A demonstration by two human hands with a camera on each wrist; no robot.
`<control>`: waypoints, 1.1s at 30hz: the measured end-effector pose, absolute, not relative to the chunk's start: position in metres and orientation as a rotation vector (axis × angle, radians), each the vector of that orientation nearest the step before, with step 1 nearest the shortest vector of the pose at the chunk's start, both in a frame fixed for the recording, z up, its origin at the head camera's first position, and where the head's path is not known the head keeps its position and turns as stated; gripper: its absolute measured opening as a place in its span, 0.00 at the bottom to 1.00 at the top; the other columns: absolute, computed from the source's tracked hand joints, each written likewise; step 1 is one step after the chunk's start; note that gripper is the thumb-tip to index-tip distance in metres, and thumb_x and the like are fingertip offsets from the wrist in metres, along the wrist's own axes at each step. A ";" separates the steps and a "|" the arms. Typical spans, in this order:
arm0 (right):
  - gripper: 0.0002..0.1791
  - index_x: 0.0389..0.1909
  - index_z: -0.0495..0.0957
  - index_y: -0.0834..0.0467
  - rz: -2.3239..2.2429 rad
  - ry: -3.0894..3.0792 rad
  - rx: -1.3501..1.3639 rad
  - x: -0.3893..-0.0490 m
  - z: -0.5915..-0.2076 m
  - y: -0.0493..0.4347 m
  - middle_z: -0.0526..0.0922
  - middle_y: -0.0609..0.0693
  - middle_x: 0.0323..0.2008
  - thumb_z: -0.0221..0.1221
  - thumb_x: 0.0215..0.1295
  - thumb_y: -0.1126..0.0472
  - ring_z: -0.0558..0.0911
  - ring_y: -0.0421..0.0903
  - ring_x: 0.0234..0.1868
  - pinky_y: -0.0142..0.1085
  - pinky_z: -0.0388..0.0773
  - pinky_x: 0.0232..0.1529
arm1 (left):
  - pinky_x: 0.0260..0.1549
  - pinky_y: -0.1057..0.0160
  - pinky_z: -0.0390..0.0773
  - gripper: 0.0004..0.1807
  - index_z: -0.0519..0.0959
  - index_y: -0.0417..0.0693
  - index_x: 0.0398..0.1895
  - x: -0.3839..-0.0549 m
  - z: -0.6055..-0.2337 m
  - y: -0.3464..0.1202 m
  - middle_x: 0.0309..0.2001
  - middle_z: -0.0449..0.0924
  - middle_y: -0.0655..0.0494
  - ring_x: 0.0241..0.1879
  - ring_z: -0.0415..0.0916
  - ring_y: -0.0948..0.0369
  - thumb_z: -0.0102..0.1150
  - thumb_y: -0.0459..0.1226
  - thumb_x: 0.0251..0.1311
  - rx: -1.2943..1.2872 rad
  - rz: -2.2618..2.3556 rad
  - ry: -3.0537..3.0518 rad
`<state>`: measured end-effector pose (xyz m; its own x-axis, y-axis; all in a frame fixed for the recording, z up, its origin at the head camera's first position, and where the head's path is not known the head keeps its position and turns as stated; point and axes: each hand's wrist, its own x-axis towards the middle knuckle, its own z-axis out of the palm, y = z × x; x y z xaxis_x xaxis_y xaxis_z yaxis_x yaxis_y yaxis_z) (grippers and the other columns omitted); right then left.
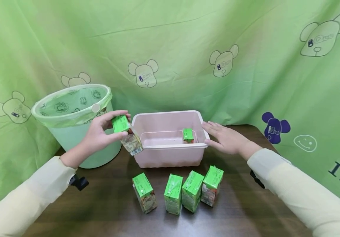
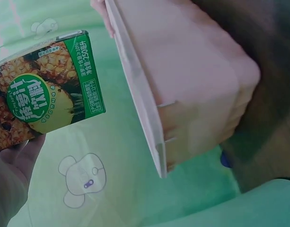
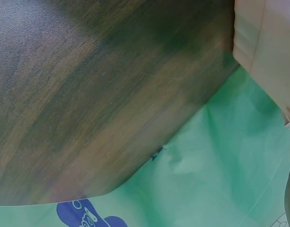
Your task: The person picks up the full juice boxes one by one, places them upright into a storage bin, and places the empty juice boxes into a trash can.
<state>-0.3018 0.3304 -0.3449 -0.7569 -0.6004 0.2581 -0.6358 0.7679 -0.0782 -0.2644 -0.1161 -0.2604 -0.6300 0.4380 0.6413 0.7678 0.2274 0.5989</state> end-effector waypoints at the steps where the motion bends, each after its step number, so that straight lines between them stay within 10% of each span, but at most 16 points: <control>1: 0.35 0.74 0.56 0.61 0.234 -2.744 0.973 -0.302 -0.345 0.331 0.57 0.58 0.73 0.52 0.73 0.49 0.55 0.58 0.73 0.57 0.57 0.67 | 0.35 0.63 0.82 0.30 0.76 0.41 0.59 -0.268 -0.258 -0.113 0.51 0.81 0.50 0.36 0.79 0.60 0.72 0.30 0.49 -1.121 -1.378 -2.176; 33: 0.36 0.74 0.54 0.61 0.198 -2.743 0.999 -0.302 -0.345 0.332 0.57 0.60 0.73 0.50 0.74 0.46 0.56 0.61 0.72 0.58 0.58 0.66 | 0.36 0.61 0.82 0.31 0.75 0.43 0.62 -0.353 -0.271 -0.016 0.41 0.82 0.49 0.37 0.79 0.55 0.72 0.35 0.52 -1.136 -1.611 -2.458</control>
